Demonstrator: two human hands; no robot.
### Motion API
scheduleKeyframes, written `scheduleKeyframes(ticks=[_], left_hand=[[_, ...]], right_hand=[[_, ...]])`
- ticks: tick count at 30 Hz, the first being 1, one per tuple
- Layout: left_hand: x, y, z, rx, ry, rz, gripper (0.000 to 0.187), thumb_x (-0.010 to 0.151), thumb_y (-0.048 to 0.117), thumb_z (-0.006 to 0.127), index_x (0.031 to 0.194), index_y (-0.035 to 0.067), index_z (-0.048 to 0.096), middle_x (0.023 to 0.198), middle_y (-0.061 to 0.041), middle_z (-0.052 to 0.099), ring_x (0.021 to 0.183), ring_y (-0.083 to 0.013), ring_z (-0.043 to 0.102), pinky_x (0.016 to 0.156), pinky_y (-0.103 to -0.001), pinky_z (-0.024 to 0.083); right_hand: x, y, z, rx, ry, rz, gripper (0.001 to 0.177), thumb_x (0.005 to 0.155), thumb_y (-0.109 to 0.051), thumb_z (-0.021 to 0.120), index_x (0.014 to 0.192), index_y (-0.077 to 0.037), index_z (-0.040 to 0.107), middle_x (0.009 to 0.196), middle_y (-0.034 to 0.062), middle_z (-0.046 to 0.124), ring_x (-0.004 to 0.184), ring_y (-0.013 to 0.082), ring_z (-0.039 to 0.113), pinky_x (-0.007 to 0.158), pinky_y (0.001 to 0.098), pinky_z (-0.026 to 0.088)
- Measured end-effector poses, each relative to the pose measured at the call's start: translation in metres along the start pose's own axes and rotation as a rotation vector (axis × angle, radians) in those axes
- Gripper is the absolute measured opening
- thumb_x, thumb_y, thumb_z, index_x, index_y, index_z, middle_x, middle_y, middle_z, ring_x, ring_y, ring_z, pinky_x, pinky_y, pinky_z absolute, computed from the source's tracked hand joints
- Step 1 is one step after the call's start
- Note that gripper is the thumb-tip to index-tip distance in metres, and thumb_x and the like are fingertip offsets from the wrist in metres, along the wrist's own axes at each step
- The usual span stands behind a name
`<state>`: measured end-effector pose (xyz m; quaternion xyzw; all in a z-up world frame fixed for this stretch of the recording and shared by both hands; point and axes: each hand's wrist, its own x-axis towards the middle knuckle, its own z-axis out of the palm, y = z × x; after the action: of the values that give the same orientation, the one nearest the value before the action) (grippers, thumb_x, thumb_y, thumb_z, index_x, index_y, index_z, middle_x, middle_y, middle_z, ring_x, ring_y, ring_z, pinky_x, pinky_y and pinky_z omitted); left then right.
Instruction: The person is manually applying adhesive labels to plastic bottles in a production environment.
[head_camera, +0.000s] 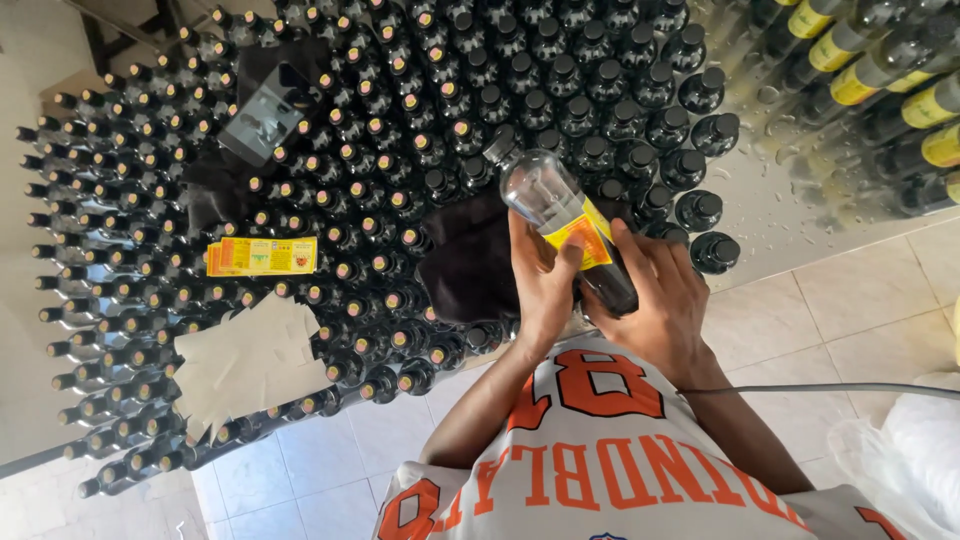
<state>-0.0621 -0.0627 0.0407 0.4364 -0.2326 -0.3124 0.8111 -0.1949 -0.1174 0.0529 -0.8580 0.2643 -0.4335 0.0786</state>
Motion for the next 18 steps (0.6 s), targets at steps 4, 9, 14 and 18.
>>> scheduleKeyframes(ticks=[4, 9, 14, 18], left_hand=[[-0.014, 0.009, 0.022, 0.055, 0.038, -0.05, 0.086, 0.101, 0.028, 0.079, 0.172, 0.008, 0.034, 0.14, -0.013, 0.062, 0.127, -0.0172, 0.06, 0.105, -0.04, 0.058], [-0.019, 0.001, 0.028, 0.035, -0.008, -0.144, 0.084, 0.096, 0.02, 0.082, 0.168, 0.008, 0.041, 0.133, -0.018, 0.065, 0.118, -0.0189, 0.066, 0.102, -0.041, 0.06], [0.005, 0.007, 0.018, -0.014, 0.025, -0.029, 0.088, 0.099, 0.028, 0.081, 0.172, 0.012, 0.035, 0.145, -0.015, 0.066, 0.133, -0.0214, 0.064, 0.11, -0.047, 0.057], [0.008, -0.001, 0.019, -0.024, 0.031, -0.013, 0.091, 0.099, 0.031, 0.079, 0.173, 0.013, 0.029, 0.154, -0.02, 0.061, 0.139, -0.0294, 0.062, 0.114, -0.054, 0.053]], right_hand=[[0.002, 0.001, -0.001, -0.013, 0.034, -0.003, 0.07, 0.082, -0.039, 0.089, 0.138, 0.003, 0.079, 0.103, 0.0123, 0.075, 0.091, 0.0281, 0.07, 0.085, 0.0351, 0.059], [0.005, 0.003, -0.002, -0.049, 0.079, 0.008, 0.057, 0.086, -0.032, 0.086, 0.131, 0.003, 0.082, 0.1, 0.0121, 0.075, 0.087, 0.0269, 0.068, 0.084, 0.0355, 0.059], [0.005, 0.004, 0.001, -0.06, 0.098, -0.037, 0.066, 0.081, -0.038, 0.092, 0.135, 0.0, 0.081, 0.102, 0.0122, 0.076, 0.09, 0.0286, 0.069, 0.082, 0.0363, 0.058], [0.006, 0.004, 0.003, -0.084, 0.111, -0.062, 0.066, 0.082, -0.04, 0.091, 0.135, -0.001, 0.082, 0.1, 0.011, 0.076, 0.088, 0.0273, 0.069, 0.081, 0.0353, 0.059]])
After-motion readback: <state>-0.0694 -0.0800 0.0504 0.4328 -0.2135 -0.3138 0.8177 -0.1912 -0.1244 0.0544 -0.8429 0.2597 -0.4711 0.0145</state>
